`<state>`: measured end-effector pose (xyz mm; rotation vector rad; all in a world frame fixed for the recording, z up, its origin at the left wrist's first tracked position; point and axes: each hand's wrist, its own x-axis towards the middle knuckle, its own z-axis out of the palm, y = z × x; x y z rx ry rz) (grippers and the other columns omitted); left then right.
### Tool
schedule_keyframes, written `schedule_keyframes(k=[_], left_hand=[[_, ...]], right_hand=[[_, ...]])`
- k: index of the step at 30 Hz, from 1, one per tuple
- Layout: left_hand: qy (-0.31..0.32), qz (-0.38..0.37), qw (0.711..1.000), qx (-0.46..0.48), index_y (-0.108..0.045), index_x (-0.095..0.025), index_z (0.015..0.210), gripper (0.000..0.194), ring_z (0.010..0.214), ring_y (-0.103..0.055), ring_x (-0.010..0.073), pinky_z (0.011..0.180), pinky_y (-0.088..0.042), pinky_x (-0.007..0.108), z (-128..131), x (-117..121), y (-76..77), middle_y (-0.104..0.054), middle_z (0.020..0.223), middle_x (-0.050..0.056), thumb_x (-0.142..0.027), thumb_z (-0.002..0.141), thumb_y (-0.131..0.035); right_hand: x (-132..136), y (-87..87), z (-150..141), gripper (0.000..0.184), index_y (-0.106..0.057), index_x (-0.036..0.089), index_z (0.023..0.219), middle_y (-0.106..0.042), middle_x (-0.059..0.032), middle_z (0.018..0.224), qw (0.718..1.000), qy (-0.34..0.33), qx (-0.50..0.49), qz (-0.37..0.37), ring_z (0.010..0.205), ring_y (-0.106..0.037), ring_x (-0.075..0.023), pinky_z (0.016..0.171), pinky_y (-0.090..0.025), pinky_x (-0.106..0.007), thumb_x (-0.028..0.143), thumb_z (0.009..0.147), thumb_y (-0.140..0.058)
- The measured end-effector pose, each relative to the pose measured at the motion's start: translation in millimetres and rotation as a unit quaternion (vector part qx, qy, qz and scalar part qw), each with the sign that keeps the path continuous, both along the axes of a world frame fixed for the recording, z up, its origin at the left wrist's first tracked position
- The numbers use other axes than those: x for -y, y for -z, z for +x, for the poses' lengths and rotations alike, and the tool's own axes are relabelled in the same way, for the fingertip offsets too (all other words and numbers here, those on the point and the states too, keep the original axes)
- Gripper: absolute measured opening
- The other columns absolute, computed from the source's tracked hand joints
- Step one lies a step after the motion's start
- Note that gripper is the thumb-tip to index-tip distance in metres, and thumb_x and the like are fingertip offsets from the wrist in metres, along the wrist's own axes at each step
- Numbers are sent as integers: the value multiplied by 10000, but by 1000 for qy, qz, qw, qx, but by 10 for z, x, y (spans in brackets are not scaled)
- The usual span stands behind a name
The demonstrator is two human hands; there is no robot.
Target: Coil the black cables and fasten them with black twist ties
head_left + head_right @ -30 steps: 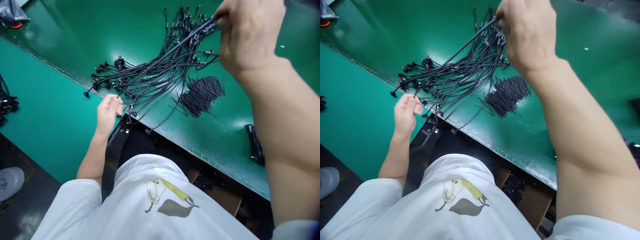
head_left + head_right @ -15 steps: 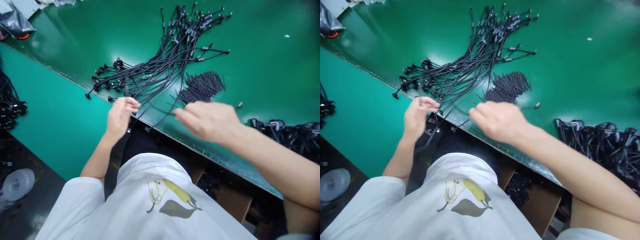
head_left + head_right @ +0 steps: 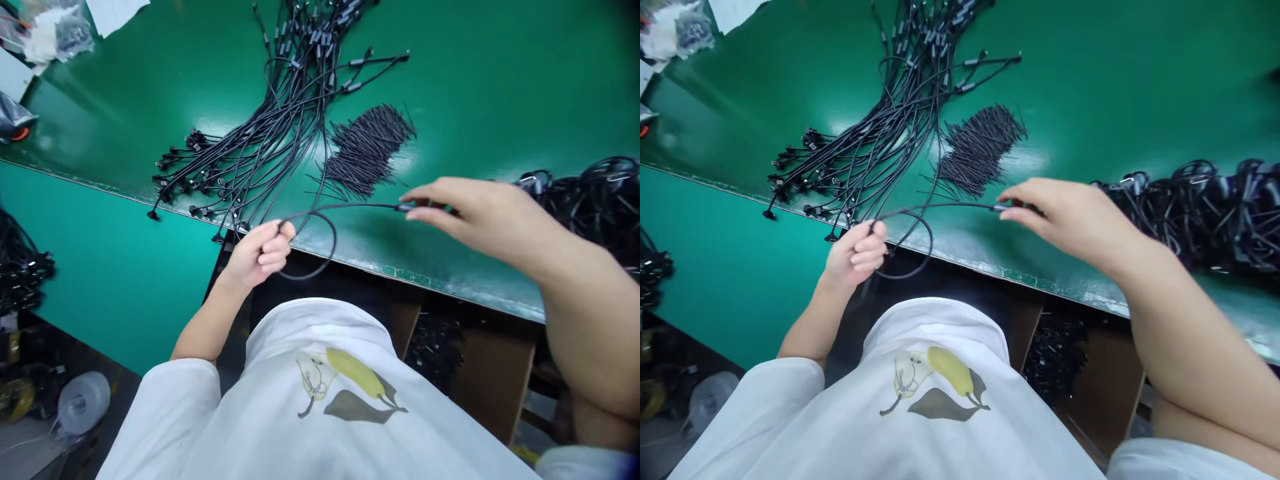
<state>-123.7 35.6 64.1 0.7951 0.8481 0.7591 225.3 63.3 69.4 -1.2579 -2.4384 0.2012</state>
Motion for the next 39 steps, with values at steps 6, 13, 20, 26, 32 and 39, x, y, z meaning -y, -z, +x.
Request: schedule_keyframes(k=[6,13,20,26,32,39], left_hand=[[-161,58,983,-69,-646,-250,1141,411,398,-228,71,386,-297,191,-68,-142,-69,-245,558,-69,-513,1013,-357],[55,182,970,-154,-629,-166,942,451,795,-649,143,751,-510,266,484,133,92,-661,815,25,-607,908,-545],[50,125,990,-52,-540,-190,889,467,501,-381,79,674,-487,290,600,183,92,-359,550,-88,-656,873,-564],[9,21,999,-29,-550,-184,833,515,620,-502,93,859,-546,363,771,187,246,-384,644,-58,-698,835,-585],[28,87,986,-140,-482,-193,871,571,676,-544,114,747,-510,305,816,312,529,-455,691,-45,-761,819,-517],[200,221,873,-386,-460,-177,1205,568,734,-575,179,665,-451,303,766,341,551,-562,857,5,-336,760,-773]], right_hand=[[445,213,-144,233,-694,278,1039,-685,-46,727,995,-21,42,93,584,-583,-210,449,-304,-337,331,982,-475],[577,-105,-826,325,-645,235,737,-602,-14,631,987,-153,-51,-21,569,-519,-136,527,-286,-303,362,996,-495],[275,176,-913,364,-658,222,1021,-653,-58,929,936,18,-318,-149,909,-607,-209,757,-483,-320,544,851,-655],[374,450,-1050,386,-587,204,803,-446,38,603,713,139,-580,-368,474,-316,-76,441,-281,-219,581,856,-649],[468,362,-1178,434,-548,200,735,-254,87,547,578,135,-690,-414,449,-173,-46,395,-194,-184,569,757,-775],[807,599,-1391,386,-491,250,900,-615,-46,1092,650,133,-650,-371,886,-624,-166,614,-532,-276,627,900,-573]])
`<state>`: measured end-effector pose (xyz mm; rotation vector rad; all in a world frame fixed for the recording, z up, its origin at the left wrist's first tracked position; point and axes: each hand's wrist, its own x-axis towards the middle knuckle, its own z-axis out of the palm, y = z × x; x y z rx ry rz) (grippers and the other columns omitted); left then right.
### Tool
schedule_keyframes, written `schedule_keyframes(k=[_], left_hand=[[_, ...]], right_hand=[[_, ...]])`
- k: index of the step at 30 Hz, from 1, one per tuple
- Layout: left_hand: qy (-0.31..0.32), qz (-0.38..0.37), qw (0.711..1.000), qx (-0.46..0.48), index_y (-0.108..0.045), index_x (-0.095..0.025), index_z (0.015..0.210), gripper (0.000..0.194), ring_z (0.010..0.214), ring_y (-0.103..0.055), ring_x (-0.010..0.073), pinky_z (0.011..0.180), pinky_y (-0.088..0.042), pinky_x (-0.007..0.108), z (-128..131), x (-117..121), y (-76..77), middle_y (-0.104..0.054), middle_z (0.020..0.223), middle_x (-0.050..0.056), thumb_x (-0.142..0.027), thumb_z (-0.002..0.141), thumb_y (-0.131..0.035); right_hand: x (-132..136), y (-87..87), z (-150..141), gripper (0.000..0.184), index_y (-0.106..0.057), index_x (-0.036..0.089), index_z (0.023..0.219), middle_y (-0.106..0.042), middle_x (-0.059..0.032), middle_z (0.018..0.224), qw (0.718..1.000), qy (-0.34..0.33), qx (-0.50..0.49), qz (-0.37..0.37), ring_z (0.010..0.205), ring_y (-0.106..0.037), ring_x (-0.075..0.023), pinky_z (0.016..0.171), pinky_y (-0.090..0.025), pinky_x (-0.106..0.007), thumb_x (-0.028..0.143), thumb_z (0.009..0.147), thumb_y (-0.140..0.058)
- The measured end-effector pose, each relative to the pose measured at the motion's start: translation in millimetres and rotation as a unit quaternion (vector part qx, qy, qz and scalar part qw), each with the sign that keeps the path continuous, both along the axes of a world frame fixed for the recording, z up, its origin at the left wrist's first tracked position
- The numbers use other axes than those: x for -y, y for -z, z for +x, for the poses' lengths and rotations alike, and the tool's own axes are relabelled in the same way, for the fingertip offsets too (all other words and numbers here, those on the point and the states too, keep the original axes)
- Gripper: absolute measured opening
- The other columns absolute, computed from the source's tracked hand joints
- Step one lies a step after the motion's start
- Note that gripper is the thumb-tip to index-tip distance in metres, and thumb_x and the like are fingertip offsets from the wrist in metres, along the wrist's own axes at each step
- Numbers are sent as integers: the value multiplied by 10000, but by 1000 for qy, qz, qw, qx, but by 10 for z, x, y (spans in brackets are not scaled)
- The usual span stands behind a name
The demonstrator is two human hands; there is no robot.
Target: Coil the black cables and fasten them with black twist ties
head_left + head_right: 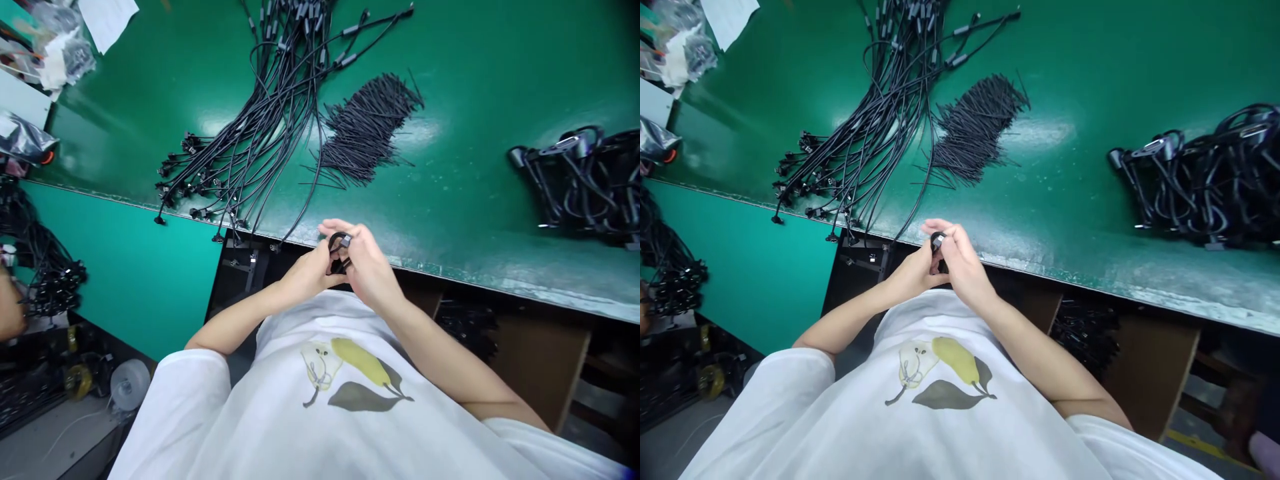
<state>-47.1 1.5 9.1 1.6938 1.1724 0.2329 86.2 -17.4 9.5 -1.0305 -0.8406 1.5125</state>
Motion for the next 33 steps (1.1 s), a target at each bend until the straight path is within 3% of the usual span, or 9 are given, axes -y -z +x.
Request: schedule_keyframes(k=[2,7,9,12,15,20,26,29,33], left_hand=[[24,16,999,-21,-514,-171,1129,388,735,-585,192,678,-457,311,35,29,54,-566,832,16,-278,805,-699],[4,21,999,28,-573,-167,935,192,776,-571,179,737,-465,314,118,69,151,-594,879,40,-272,810,-674],[29,-56,993,104,-608,-149,938,205,864,-587,188,829,-473,334,97,21,139,-626,930,53,-297,817,-681],[73,-237,940,235,-658,-118,1052,439,1032,-597,222,986,-438,390,23,-75,104,-668,1035,84,-516,870,-629],[36,-298,906,297,-680,-128,1061,620,1119,-584,231,1061,-390,393,-20,-98,80,-678,1061,84,-693,821,-603],[-3,-435,829,351,-629,-135,918,580,800,-664,176,777,-505,321,28,24,60,-637,808,38,-690,757,-675],[-59,-532,740,407,-637,-117,895,514,560,-541,115,538,-431,250,109,56,-49,-537,658,-6,-570,713,-794],[-108,-556,711,416,-654,-110,889,347,567,-520,102,533,-423,226,169,69,-129,-510,660,-6,-419,788,-777],[-204,-590,661,416,-629,-104,785,338,488,-406,66,474,-352,173,272,125,-152,-350,574,-47,-379,963,-544]], right_hand=[[39,63,-32,347,-464,258,938,-635,-46,1074,998,33,45,26,948,-632,-174,630,-531,-268,572,903,-607],[-43,41,13,315,-501,285,1063,-472,65,656,995,100,11,11,563,-507,-106,536,-476,-239,489,889,-666],[-85,-40,60,293,-534,256,954,-377,79,588,997,77,-21,11,458,-375,-70,435,-372,-197,522,901,-643],[-135,-161,106,408,-497,230,842,-287,93,548,997,41,-61,-7,404,-209,-40,356,-182,-160,611,869,-644],[-176,-207,108,478,-459,223,807,-284,93,564,995,21,-91,-31,415,-189,-30,355,-151,-145,645,820,-683],[-195,-165,96,468,-458,222,804,-311,88,575,995,6,-101,-28,413,-235,-36,343,-207,-150,638,837,-669],[-222,-136,165,496,-460,225,785,-328,84,553,999,18,-36,33,430,-344,-61,408,-359,-190,692,844,-614],[-251,-88,181,512,-448,225,751,-316,79,520,997,21,-9,67,518,-468,-91,626,-526,-253,710,861,-571],[-295,15,162,569,-395,221,693,-345,66,533,998,9,-1,55,610,-528,-112,862,-561,-358,747,854,-537]])
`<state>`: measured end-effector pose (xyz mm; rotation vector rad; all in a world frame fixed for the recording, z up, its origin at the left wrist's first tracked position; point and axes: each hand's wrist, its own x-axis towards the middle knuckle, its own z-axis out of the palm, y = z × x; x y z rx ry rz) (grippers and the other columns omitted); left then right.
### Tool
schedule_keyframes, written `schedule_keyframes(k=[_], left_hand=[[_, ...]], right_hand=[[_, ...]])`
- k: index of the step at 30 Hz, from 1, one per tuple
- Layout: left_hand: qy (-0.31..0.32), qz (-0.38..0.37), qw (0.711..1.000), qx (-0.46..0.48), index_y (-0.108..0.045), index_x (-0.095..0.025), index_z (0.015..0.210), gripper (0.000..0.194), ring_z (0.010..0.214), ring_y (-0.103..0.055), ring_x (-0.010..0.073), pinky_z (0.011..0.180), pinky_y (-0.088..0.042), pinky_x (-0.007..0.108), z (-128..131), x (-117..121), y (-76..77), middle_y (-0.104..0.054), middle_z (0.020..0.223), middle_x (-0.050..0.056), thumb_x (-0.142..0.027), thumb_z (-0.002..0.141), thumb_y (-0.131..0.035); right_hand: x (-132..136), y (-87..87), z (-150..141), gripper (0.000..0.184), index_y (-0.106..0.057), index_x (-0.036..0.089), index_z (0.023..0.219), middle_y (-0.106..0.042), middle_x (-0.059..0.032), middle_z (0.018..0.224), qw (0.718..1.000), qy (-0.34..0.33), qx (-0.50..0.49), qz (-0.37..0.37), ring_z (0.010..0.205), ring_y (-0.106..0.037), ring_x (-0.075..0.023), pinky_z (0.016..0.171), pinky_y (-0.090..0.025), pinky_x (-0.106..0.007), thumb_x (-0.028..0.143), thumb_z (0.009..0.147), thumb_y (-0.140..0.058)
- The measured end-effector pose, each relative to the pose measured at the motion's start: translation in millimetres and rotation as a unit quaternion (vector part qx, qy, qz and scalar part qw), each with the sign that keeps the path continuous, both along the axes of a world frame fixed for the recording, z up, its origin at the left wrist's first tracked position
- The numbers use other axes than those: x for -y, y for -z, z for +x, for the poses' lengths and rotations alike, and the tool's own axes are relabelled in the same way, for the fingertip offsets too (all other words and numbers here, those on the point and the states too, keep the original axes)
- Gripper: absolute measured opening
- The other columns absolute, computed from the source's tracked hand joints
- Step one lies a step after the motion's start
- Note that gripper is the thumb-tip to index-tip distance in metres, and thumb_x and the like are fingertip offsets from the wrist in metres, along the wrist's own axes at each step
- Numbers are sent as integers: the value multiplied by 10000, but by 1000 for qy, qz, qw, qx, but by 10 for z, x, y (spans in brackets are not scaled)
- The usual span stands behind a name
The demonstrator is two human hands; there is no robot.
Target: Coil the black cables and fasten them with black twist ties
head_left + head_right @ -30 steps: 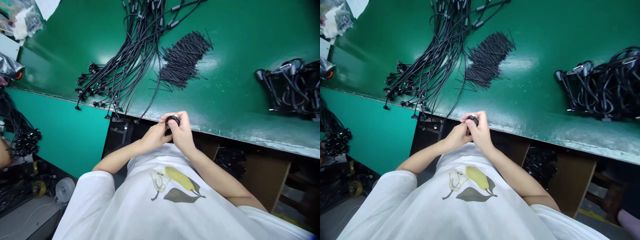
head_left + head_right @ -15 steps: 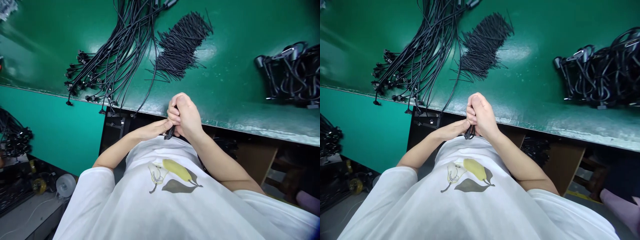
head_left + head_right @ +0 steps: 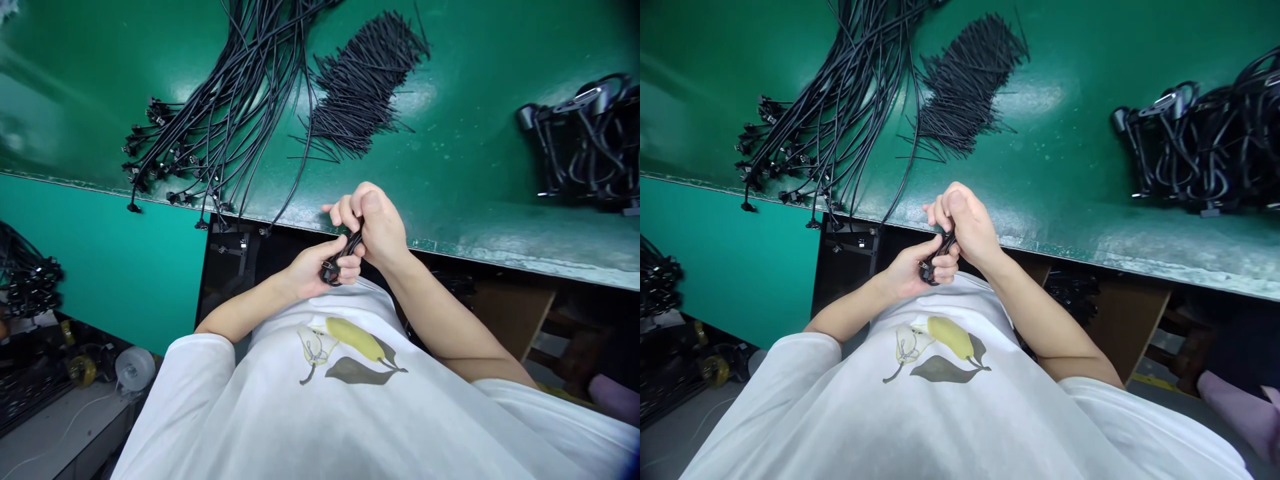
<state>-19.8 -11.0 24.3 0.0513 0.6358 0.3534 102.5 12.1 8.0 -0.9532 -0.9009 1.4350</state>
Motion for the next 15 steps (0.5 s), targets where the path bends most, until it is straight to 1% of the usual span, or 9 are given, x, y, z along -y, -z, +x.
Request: schedule_keyframes(k=[2,4,6,7,8,9,11,13,15], left_hand=[[-13,-16,1000,-9,-608,-103,746,431,464,-373,62,449,-324,163,40,12,29,-317,558,-50,-402,1006,-438],[-48,-10,999,-17,-597,-107,751,436,470,-384,62,454,-332,159,56,-14,57,-324,563,-48,-380,1022,-394],[-112,4,993,-22,-583,-118,766,398,482,-397,58,469,-350,154,46,-84,61,-331,574,-49,-353,1027,-395],[-148,13,989,-25,-574,-126,771,386,488,-400,56,479,-360,152,33,-132,52,-332,577,-51,-349,1029,-396],[-179,22,983,-30,-567,-132,776,379,493,-401,54,488,-369,150,17,-183,36,-333,581,-51,-350,1033,-391],[-201,30,978,-36,-561,-138,781,379,498,-403,52,495,-377,147,1,-233,16,-340,586,-50,-352,1037,-381],[-218,38,974,-56,-553,-145,787,389,510,-413,49,505,-392,142,-22,-310,-25,-364,599,-44,-357,1045,-354],[-221,39,972,-72,-550,-149,786,397,527,-439,53,518,-417,146,-22,-343,-53,-384,610,-37,-375,1045,-352],[-224,47,970,-78,-558,-150,792,406,568,-492,64,555,-458,159,-5,-333,-69,-402,624,-30,-409,1037,-365]], right_hand=[[-20,58,4,550,-401,217,704,-406,57,583,1000,-11,6,-28,612,-524,-105,847,-568,-352,721,866,-549],[-25,118,34,461,-490,221,810,-532,29,716,998,-7,43,-35,672,-565,-107,847,-569,-340,669,902,-546],[5,179,79,454,-553,261,1107,-632,-35,1065,995,-12,97,-8,872,-630,-139,903,-561,-353,665,899,-554],[35,210,100,581,-493,298,1293,-581,-66,1284,992,-30,120,14,1011,-631,-170,946,-552,-372,688,870,-577],[75,240,116,756,-379,332,1439,-472,-83,1457,988,-55,139,36,1151,-599,-208,995,-535,-396,713,829,-611],[122,270,123,914,-267,347,1523,-364,-90,1558,983,-84,156,56,1273,-537,-246,1048,-508,-423,728,786,-648],[217,325,111,1052,-171,330,1582,-279,-92,1616,970,-124,191,85,1425,-397,-298,1146,-425,-472,721,753,-689],[293,368,67,990,-201,295,1590,-316,-95,1604,962,-123,222,97,1479,-317,-310,1204,-343,-497,687,804,-658],[338,390,11,923,-236,270,1586,-363,-105,1580,961,-101,239,97,1477,-327,-308,1218,-320,-494,661,846,-624]])
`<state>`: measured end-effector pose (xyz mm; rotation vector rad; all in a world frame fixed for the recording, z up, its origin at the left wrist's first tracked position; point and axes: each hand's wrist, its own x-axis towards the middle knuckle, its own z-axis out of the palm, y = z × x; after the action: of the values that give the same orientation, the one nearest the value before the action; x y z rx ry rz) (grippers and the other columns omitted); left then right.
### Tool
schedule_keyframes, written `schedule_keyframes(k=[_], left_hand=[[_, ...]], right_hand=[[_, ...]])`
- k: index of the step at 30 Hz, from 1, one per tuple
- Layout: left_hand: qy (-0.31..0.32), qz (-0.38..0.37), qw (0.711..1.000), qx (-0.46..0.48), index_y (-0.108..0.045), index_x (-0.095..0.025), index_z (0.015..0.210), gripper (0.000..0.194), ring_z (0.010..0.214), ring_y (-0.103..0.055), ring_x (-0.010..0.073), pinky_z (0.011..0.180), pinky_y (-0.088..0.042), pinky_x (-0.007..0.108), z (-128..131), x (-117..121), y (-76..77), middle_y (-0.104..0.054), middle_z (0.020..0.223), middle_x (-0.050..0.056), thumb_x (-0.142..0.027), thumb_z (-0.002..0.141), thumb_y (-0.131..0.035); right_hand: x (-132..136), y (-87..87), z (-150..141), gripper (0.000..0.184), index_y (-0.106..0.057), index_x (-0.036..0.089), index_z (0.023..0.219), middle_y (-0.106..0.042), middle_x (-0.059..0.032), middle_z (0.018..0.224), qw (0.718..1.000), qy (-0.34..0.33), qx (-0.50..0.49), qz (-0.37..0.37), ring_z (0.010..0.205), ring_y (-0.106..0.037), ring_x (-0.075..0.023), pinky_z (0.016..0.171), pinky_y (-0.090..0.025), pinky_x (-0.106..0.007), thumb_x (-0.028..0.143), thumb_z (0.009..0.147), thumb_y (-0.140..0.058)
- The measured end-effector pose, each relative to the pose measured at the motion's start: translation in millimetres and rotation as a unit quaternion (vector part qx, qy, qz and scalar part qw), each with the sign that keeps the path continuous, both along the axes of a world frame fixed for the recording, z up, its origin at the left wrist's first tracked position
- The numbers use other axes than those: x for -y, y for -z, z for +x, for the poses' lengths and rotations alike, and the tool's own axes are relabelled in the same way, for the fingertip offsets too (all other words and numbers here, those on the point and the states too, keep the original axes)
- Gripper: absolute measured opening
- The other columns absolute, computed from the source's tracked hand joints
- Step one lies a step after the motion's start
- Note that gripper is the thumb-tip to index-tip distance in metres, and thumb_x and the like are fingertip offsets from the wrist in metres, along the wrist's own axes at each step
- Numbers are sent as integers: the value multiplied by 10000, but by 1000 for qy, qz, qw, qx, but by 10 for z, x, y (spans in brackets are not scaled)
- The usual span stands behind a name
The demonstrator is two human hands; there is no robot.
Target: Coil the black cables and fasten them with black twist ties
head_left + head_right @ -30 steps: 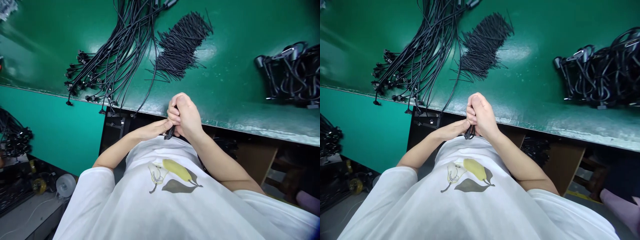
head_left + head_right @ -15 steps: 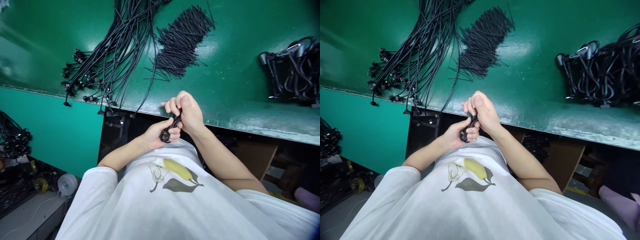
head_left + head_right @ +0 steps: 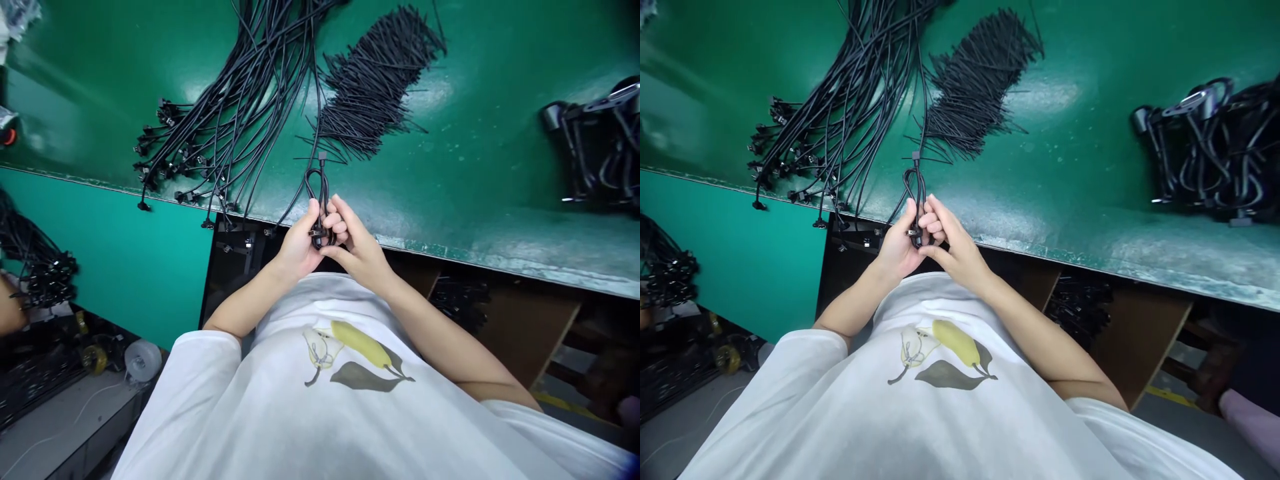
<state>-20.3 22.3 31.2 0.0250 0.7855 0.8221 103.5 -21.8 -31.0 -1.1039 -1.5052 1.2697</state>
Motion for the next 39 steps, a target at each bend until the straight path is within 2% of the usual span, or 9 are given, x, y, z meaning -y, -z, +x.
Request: schedule_keyframes(k=[5,8,12,15,18,21,29,35,39], left_hand=[[-17,16,999,-48,-582,-160,862,360,649,-560,75,597,-493,167,22,123,-40,-457,687,-19,-438,1020,-416],[-4,42,996,-85,-569,-176,872,251,566,-500,63,496,-422,158,-21,230,-35,-439,664,-42,-410,962,-565],[97,131,978,-126,-538,-191,909,330,508,-482,72,421,-308,184,-91,375,67,-430,626,-70,-449,830,-729],[223,175,951,-126,-521,-183,938,428,527,-522,92,461,-332,210,-100,453,151,-456,619,-70,-513,784,-747],[293,182,935,-89,-507,-170,925,423,534,-512,99,493,-341,229,-75,502,170,-475,604,-61,-510,798,-724],[285,167,942,-66,-512,-163,944,379,557,-497,97,526,-348,239,-26,534,139,-513,627,-45,-436,790,-725],[271,68,956,-85,-506,-192,993,355,763,-587,127,801,-519,365,-4,504,93,-554,760,-40,-197,699,-706],[320,42,943,-79,-561,-147,911,346,756,-570,109,677,-465,266,-79,465,45,-565,792,-12,-178,659,-795],[297,35,954,-24,-559,-161,928,473,723,-573,99,598,-403,225,-67,508,68,-571,805,-13,-202,592,-889]], right_hand=[[46,-35,-76,890,-307,234,1562,-423,-121,1539,999,46,-4,-4,1444,-384,-306,1207,-342,-466,571,835,-695],[51,-82,-10,939,-265,254,1576,-405,-114,1545,995,-19,-60,-76,1414,-425,-291,1156,-416,-444,504,808,-744],[-10,-195,143,987,-285,306,1551,-453,-110,1503,961,-135,-172,-166,1307,-537,-256,1013,-539,-397,485,734,-810],[-86,-314,188,731,-444,286,1416,-617,-92,1327,964,-34,-209,-160,1174,-625,-209,953,-565,-364,515,797,-760],[-158,-388,165,437,-590,205,1070,-709,-48,894,954,7,-215,-211,812,-699,-165,667,-593,-267,586,867,-657],[-209,-381,122,514,-508,188,805,-614,17,661,927,-2,-272,-260,565,-622,-112,499,-530,-212,659,777,-713],[-211,-380,32,477,-466,245,954,-496,104,563,937,100,-281,-181,389,-462,-64,438,-480,-199,674,831,-635],[-269,-435,53,469,-457,228,871,-456,106,569,908,61,-310,-274,406,-431,-52,425,-469,-198,620,810,-707],[-298,-495,77,486,-454,220,848,-360,121,529,886,30,-337,-318,366,-271,-27,327,-282,-149,605,784,-744]])
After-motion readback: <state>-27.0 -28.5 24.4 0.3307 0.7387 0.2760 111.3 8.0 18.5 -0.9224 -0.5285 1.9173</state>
